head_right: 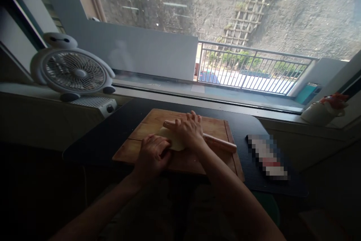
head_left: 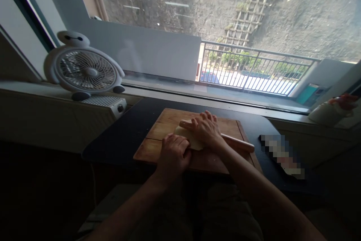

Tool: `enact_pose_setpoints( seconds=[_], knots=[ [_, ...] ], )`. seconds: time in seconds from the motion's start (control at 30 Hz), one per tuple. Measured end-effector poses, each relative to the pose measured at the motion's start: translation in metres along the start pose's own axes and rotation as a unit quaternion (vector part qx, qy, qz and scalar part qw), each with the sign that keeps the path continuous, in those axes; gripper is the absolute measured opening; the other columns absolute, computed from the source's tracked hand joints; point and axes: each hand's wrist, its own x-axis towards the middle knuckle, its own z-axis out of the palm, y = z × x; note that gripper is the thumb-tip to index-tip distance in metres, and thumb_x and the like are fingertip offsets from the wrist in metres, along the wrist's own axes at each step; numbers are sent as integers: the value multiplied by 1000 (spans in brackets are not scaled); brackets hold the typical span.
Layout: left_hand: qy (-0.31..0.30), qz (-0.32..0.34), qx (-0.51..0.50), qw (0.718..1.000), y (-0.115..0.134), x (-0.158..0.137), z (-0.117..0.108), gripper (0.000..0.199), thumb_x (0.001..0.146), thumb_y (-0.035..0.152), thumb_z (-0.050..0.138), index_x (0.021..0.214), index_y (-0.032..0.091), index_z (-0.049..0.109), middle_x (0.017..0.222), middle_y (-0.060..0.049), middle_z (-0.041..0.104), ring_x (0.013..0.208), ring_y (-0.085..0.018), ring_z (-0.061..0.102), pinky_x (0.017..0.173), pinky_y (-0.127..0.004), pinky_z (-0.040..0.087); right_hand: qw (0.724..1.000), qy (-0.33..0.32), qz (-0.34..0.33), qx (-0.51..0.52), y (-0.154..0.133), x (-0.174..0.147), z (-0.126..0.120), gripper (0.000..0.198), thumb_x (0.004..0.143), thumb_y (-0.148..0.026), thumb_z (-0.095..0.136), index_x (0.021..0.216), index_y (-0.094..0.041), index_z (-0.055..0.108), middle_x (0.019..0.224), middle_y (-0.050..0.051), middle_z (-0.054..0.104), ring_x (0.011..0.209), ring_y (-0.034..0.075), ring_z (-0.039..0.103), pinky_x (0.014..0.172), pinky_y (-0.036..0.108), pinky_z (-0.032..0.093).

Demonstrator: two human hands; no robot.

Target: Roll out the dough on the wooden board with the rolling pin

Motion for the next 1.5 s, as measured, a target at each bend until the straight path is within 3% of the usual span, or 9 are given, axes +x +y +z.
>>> enact_pose_setpoints(
  seconds=[0.13,0.33,0.6,0.77,0.97,1.13,1.33,1.43,1.5],
  knots=[
    [-7,-4,2,1000,2,1,-2,11,74,15,50,78,20,58,90,-4,63,92,-21,53,99,-42,27,997,-29,65,-4,9,23,-2,48,93,-43,22,106,-18,61,127,13,45,125,28,24,100,48,16],
    [-6,3,-1,1000,1,0,0,10,74,17,51,79,21,58,89,-4,64,92,-21,53,101,-43,25,999,-16,-35,29,-1,-6,3,51,93,-48,15,113,-25,56,129,6,44,129,24,18,101,44,15],
    [-15,0,-10,1000,0,0,-2,8,74,15,52,78,21,57,90,-2,63,92,-19,52,100,-42,25,994,-106,31,5,11,25,-3,51,93,-46,18,109,-22,59,127,12,45,127,30,20,97,52,17],
    [-19,-1,-8,1000,1,-1,-2,8,76,16,50,79,21,56,90,-2,62,93,-20,53,102,-44,24,999,-24,-41,2,4,5,4,54,93,-49,12,119,-23,52,134,9,39,130,27,14,101,50,11],
    [-23,-15,-22,999,2,2,-3,8,74,14,51,77,21,56,89,-1,62,91,-19,53,101,-44,26,988,-151,28,-2,21,47,-2,53,91,-53,20,108,-23,59,125,14,45,121,33,28,93,54,24],
    [-16,-24,-31,999,1,3,-2,9,73,13,51,74,20,56,87,-2,61,90,-19,52,101,-45,25,989,-113,-81,44,15,33,4,55,92,-52,9,121,-30,50,130,7,43,126,27,22,97,47,23],
    [-11,-30,-49,998,1,4,-1,10,71,11,52,74,20,56,87,-1,60,88,-18,51,100,-47,26,980,-198,-5,12,30,67,7,47,92,-48,22,117,-24,54,121,14,49,122,33,30,90,54,29],
    [4,-23,-58,998,0,4,0,10,71,10,52,73,19,56,85,-2,60,87,-18,52,100,-48,26,982,-177,-54,31,15,45,-1,43,94,-46,18,122,-34,49,130,5,44,130,27,21,98,50,25],
    [22,-16,-59,998,-2,3,1,11,72,10,51,74,19,56,83,-2,60,86,-18,52,99,-48,27,981,-110,-143,73,3,25,-3,43,94,-45,18,129,-35,41,133,1,42,133,22,14,104,45,18]
  ],
)
